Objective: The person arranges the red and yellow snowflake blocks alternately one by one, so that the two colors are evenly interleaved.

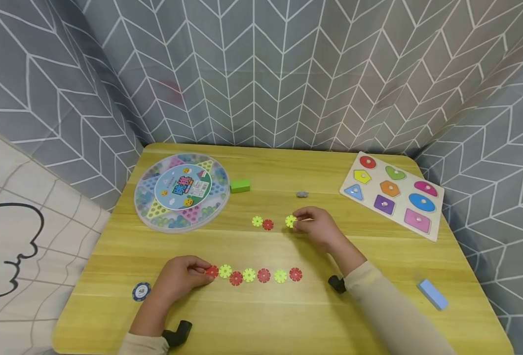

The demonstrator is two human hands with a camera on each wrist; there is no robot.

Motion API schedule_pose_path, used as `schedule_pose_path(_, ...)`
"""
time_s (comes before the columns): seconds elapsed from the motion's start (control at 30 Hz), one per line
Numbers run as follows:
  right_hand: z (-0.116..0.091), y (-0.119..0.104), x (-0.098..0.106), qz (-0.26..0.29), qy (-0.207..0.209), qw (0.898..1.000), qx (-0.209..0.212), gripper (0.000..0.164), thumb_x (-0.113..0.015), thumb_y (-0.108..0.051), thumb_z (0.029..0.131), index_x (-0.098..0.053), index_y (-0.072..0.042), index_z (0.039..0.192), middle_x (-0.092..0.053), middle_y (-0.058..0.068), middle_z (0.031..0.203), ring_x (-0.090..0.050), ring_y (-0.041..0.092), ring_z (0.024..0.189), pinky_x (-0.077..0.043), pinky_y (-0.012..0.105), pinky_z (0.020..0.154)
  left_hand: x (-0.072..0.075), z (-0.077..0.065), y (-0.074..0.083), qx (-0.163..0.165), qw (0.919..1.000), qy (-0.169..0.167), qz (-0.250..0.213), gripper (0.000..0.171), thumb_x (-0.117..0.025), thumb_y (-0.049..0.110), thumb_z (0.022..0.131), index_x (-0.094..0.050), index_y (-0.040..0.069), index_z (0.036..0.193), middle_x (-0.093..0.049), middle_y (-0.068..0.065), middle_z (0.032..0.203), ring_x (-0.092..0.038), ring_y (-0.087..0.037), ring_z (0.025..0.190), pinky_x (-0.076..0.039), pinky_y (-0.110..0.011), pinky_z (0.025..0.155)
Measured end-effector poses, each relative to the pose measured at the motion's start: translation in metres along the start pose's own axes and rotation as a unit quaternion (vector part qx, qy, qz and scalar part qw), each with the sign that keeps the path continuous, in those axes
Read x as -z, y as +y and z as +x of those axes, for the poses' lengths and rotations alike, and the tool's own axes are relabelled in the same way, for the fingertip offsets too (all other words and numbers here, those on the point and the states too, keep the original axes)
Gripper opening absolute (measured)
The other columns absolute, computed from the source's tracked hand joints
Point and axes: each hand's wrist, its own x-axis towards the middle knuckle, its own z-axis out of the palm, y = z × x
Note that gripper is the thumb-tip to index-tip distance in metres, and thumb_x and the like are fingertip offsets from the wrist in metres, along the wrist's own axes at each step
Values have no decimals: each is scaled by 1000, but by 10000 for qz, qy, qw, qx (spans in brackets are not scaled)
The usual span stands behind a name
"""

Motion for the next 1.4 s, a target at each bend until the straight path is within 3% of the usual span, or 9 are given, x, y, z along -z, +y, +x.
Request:
schedule_pose_path(0.17,-19,-8,15,732,-23,9973,-79,30,-62,6,100,-56,16,127,-59,16,108,-68,24,97,-56,40,93,1,0,0,-3,10000,-18,-18,25,-94,19,78,-80,11,97,-69,1,84,-66,-14,75,-54,-28,69)
schedule_pose_path(0.43,-57,19,34,259,-58,9989,-375,25,-68,3,98,-63,15,119,-67,17,109,-70,23,93,-58,38,87,1,2,-1,26,10000,-51,-10,26,-94,20,77,-80,11,97,-69,1,84,-65,-15,74,-54,-29,69)
schedule_pose_path(0.5,-69,30,34,5,-169,9993,-329,23,-69,3,97,-64,14,116,-68,17,106,-69,23,91,-59,35,83,1,2,0,14,10000,-65,-14,26,-94,20,77,-80,11,97,-68,1,84,-65,-15,74,-54,-30,68)
schedule_pose_path(0.6,-85,40,30,-935,-244,9952,-130,15,-72,2,94,-70,8,108,-70,11,97,-66,20,86,-58,30,75,1,2,1,-21,10000,-86,-13,26,-94,20,77,-80,11,97,-68,1,84,-65,-15,74,-54,-30,68)
schedule_pose_path(0.77,-95,43,18,-2421,106,9696,346,11,-77,2,88,-76,-6,95,-69,-2,87,-63,13,79,-54,29,71,2,2,1,-20,10000,-56,33,26,-94,21,77,-80,11,97,-68,2,83,-65,-14,74,-53,-30,69)
schedule_pose_path(0.9,-94,41,11,-2937,295,9536,601,14,-79,4,86,-76,-9,90,-67,-4,86,-63,10,78,-55,30,72,2,2,0,8,10000,-46,28,26,-94,21,77,-80,11,97,-69,2,83,-65,-14,74,-53,-30,69)
schedule_pose_path(1.1,-86,35,13,-3019,200,9514,567,9,-79,0,89,-75,-9,90,-67,-4,84,-62,10,77,-54,30,72,2,3,0,13,10000,-40,-24,26,-94,20,77,-80,11,97,-69,1,84,-65,-15,75,-54,-30,68)
schedule_pose_path(1.27,-50,7,10,-3193,37,9469,382,5,-77,-10,93,-73,-8,93,-66,-2,83,-60,16,79,-53,37,74,2,3,-1,0,10000,-29,-55,25,-94,19,78,-81,11,98,-69,1,84,-65,-15,76,-54,-29,68)
schedule_pose_path(1.4,-12,-9,-14,-3322,-239,9417,469,21,-81,-19,92,-73,-4,105,-67,1,89,-61,18,83,-53,39,79,0,4,-2,-5,10000,-27,-65,25,-94,19,77,-81,11,97,-69,1,84,-65,-15,75,-54,-30,69)
